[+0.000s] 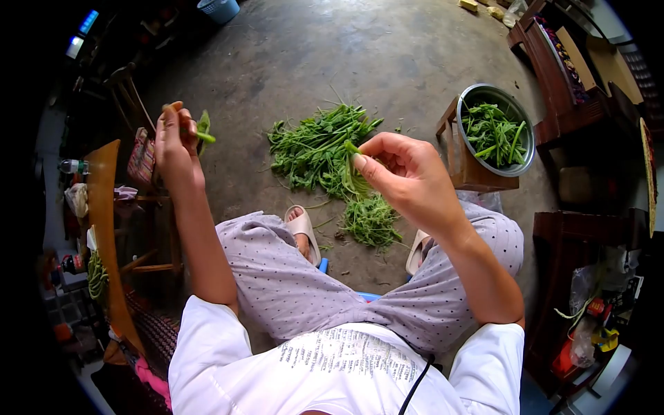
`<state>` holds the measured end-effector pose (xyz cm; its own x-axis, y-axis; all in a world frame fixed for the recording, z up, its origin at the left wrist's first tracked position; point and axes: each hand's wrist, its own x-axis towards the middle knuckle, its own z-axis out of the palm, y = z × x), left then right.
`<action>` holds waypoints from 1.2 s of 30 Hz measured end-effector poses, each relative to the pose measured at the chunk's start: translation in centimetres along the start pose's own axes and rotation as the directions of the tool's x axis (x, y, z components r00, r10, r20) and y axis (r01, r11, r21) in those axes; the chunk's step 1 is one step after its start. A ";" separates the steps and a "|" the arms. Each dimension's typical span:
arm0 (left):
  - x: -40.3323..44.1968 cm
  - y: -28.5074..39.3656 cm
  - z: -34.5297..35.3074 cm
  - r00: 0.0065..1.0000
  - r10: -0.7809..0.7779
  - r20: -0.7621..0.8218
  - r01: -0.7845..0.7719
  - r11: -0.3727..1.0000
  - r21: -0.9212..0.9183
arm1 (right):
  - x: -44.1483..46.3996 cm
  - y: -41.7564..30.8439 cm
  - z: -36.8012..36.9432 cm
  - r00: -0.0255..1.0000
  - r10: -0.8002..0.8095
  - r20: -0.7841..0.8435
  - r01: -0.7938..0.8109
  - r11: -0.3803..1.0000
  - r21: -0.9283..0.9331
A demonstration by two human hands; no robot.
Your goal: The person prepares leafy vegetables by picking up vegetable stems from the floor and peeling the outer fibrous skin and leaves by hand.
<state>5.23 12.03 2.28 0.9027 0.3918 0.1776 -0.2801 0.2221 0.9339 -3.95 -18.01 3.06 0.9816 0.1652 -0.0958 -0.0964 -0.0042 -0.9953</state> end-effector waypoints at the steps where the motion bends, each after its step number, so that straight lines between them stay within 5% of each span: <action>1: -0.9 0.0 0.5 0.994 0.005 0.113 -0.019 0.992 0.123 | 0.1 0.0 0.1 1.000 0.005 -0.016 -0.004 0.996 0.085; 4: -5.1 0.7 3.8 0.869 -0.148 0.472 -0.051 0.922 0.384 | 0.3 0.1 0.7 0.998 0.042 -0.053 -0.035 0.990 0.134; 6: -7.5 0.2 5.4 0.727 -0.266 0.633 0.076 0.947 0.311 | 0.3 0.6 1.3 0.997 0.042 -0.059 -0.033 0.989 0.144; 8: -8.8 -0.2 6.3 0.694 -0.205 0.690 -0.051 0.942 0.331 | 0.3 1.2 1.8 0.997 0.045 -0.062 -0.035 0.988 0.154; 12: -9.4 -0.9 7.0 0.745 -0.086 0.662 -0.201 0.917 0.344 | 0.3 2.1 2.5 0.990 -0.135 -0.032 0.135 0.991 -0.024; 15: -9.3 -0.7 7.1 0.756 -0.055 0.652 -0.222 0.916 0.335 | 0.0 0.8 2.8 0.919 -0.393 0.036 0.385 0.872 -0.304; 18: -8.9 -1.3 6.5 0.774 -0.133 0.619 -0.094 0.942 0.321 | -0.6 0.0 2.6 0.923 -0.385 -0.016 0.347 0.848 -0.400; 19: -8.9 -1.5 6.4 0.730 -0.255 0.634 0.088 0.955 0.282 | -0.5 0.0 2.5 0.916 -0.396 -0.060 0.339 0.847 -0.409; 20: -8.8 -1.6 6.5 0.663 -0.364 0.654 0.270 0.931 0.244 | -0.3 -0.1 2.3 0.917 -0.394 -0.064 0.336 0.848 -0.409; 24: -9.4 -1.7 7.0 0.633 -0.329 0.701 0.323 0.935 0.148 | 0.1 -0.4 1.6 0.932 -0.357 -0.065 0.316 0.886 -0.338; 27: -9.7 -1.6 7.5 0.668 -0.246 0.702 0.240 0.964 0.110 | 0.1 0.1 1.9 0.938 -0.339 -0.077 0.309 0.914 -0.261; 29: -9.6 -1.7 7.3 0.659 -0.243 0.712 0.223 0.967 0.123 | -0.1 0.6 2.4 0.958 -0.238 -0.158 0.239 0.971 -0.015; 36: -9.3 -2.4 7.3 0.705 -0.102 0.702 0.081 0.995 0.063 | -0.3 -0.5 2.2 0.959 -0.230 -0.163 0.251 0.961 0.117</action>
<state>-0.13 1.33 0.67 0.8941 -0.3728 0.2481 -0.1851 0.1968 0.9628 -4.59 -15.93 3.62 0.9908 -0.0017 0.1355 0.1341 0.1530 -0.9791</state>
